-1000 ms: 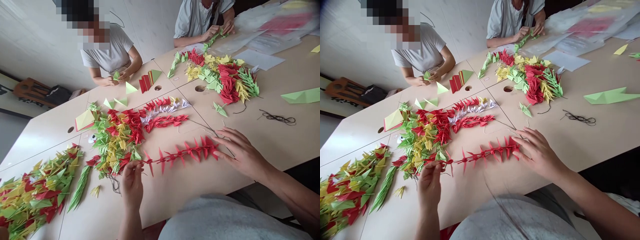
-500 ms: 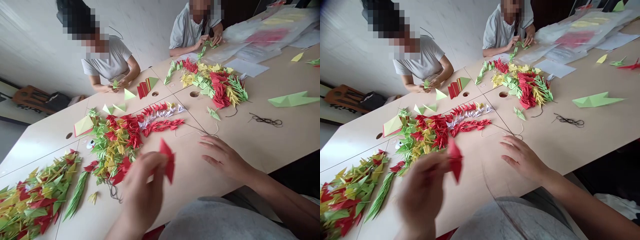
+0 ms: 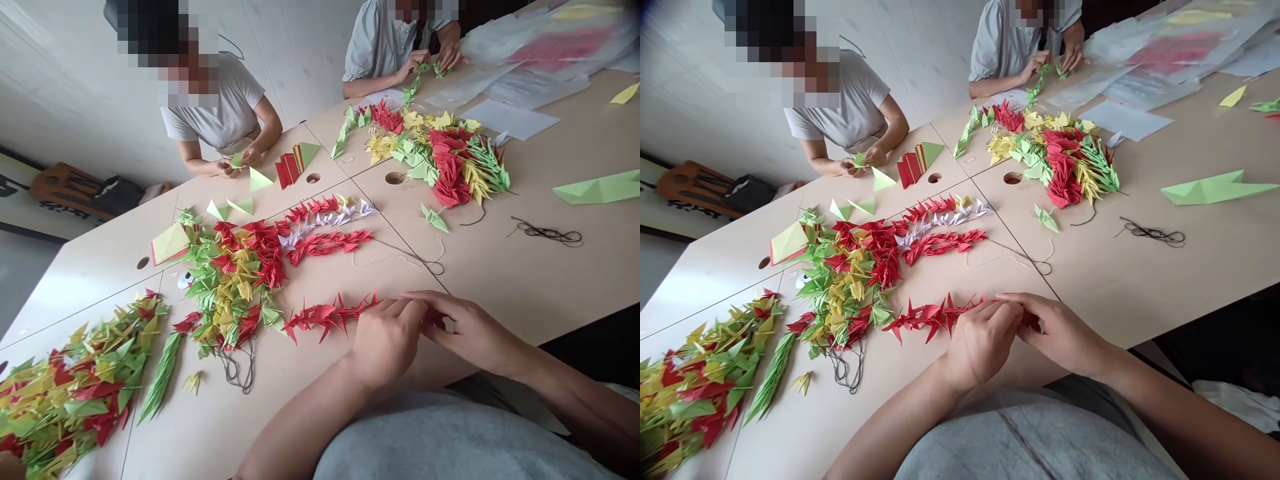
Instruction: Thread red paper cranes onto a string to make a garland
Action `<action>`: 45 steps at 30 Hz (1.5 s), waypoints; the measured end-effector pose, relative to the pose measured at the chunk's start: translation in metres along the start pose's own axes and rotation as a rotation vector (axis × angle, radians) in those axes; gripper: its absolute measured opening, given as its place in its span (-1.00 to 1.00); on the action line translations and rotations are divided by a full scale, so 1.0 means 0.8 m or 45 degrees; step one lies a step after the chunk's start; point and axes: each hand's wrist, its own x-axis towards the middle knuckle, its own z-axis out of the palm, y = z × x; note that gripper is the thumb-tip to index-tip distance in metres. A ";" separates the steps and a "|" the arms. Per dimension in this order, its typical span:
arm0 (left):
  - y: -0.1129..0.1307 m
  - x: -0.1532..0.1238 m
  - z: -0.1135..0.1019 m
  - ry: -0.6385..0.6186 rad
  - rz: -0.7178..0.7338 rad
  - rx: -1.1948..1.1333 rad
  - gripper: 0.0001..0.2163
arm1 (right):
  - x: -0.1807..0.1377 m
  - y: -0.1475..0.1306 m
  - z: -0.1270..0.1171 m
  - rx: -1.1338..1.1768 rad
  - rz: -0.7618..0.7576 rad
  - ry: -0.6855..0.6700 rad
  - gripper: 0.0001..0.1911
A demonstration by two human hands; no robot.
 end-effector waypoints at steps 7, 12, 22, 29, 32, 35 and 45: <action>-0.003 -0.013 -0.019 0.144 0.254 -0.132 -0.82 | 0.010 -0.005 0.002 0.359 0.181 -0.160 -0.71; -0.042 -0.074 -0.051 0.657 -0.060 0.019 -0.57 | 0.013 0.025 -0.014 0.528 0.437 0.003 -0.50; -0.091 -0.156 -0.043 0.443 -0.912 -0.167 -0.33 | 0.021 0.056 -0.033 0.903 0.644 0.192 -0.52; -0.104 -0.132 -0.060 0.404 -1.173 -0.581 -0.70 | 0.022 0.063 -0.042 1.100 0.661 0.235 -0.69; -0.109 -0.134 -0.070 0.505 -1.246 -0.835 -0.62 | 0.026 0.070 -0.049 1.219 0.683 0.375 -0.75; -0.113 -0.143 -0.071 0.584 -1.331 -0.965 -0.58 | 0.033 0.076 -0.055 1.313 0.742 0.458 -0.80; -0.123 -0.158 -0.070 0.524 -1.430 -1.096 -0.60 | 0.047 0.062 -0.060 1.394 0.777 0.501 -0.90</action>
